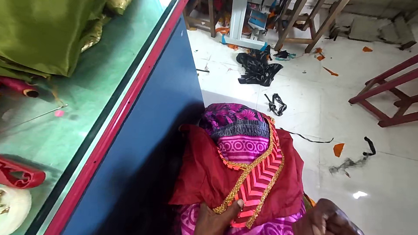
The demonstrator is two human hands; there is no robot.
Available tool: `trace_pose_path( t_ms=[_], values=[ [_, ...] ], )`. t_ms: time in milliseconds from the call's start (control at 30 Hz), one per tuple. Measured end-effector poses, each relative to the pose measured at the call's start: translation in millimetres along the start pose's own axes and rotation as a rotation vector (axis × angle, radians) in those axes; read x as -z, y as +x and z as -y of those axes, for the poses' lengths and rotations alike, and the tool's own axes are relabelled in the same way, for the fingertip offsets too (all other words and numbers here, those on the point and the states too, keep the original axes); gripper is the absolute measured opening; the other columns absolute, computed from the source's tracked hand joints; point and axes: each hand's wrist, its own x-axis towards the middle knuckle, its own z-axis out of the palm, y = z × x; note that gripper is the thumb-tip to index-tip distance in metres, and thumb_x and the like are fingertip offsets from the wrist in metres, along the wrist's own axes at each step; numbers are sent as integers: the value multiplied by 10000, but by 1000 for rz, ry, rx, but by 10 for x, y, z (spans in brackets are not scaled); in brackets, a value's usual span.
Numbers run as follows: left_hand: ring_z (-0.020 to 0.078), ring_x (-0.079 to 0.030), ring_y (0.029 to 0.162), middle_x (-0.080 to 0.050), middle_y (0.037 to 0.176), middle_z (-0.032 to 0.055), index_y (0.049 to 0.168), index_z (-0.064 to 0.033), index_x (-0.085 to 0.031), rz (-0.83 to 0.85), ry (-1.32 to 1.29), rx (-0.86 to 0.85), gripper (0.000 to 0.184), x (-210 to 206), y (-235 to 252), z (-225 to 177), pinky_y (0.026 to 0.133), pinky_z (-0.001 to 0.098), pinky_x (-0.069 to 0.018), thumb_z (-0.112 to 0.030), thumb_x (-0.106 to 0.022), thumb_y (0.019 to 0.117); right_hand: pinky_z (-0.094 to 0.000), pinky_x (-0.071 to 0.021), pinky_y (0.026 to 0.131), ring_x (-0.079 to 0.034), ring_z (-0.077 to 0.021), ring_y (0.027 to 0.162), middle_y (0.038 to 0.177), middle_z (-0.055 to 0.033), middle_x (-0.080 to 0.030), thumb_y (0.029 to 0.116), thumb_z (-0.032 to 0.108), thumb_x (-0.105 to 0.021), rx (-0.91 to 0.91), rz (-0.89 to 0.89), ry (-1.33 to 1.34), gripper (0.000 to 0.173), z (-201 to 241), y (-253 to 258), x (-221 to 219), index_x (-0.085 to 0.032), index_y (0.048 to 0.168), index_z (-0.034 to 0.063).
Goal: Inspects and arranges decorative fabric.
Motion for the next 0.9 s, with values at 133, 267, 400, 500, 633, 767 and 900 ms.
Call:
trace_pose_path(
  t_ms=[133,267,400,500,633,767,900],
  values=[
    [26,-700,859,-707,921,-1,1161,38,-552,-21,12,58,445,-1,2,-25,825,222,-591,-38,-790,792,-79,-517,592,-633,115,690,841,204,-698,1026,347,-558,-179,-61,-171,96,-47,-32,33,-618,1056,278],
    [19,-700,865,-710,920,-14,1151,31,-559,-4,26,34,431,15,9,-16,828,219,-592,-53,-789,797,-210,-605,731,-717,-1,796,912,108,-745,1050,158,-541,-320,20,-179,59,-119,-51,-48,-574,1099,149],
    [15,-704,858,-718,899,-26,1124,22,-575,-2,30,19,389,17,10,-22,831,217,-591,-22,-781,798,-189,-553,598,-645,14,619,731,84,-679,1020,76,-567,-479,5,-249,53,-183,-37,-195,-587,1063,53],
    [4,-702,843,-719,877,-48,1084,5,-595,-9,29,-6,348,14,13,-16,826,208,-590,-2,-779,788,-165,-527,541,-614,30,557,686,101,-660,994,84,-614,-523,-65,-284,24,-233,-19,-259,-611,1011,67],
    [-5,-695,855,-711,892,-47,1107,15,-572,-12,24,-14,377,5,11,-23,834,196,-581,10,-773,788,-156,-519,523,-608,35,540,677,104,-662,983,83,-634,-537,-104,-294,25,-248,-5,-273,-617,997,71],
    [2,-701,847,-719,879,-46,1095,10,-585,-13,20,-19,368,11,22,-2,823,198,-587,3,-776,780,-154,-517,516,-612,34,537,664,107,-661,975,100,-653,-554,-100,-302,35,-245,5,-262,-624,986,83],
    [1,-701,845,-717,881,-53,1094,8,-585,-6,19,-38,371,25,34,29,824,201,-588,-22,-780,779,-153,-514,515,-612,32,535,661,98,-665,971,114,-664,-562,-79,-331,51,-237,21,-251,-630,980,76]
  ],
)
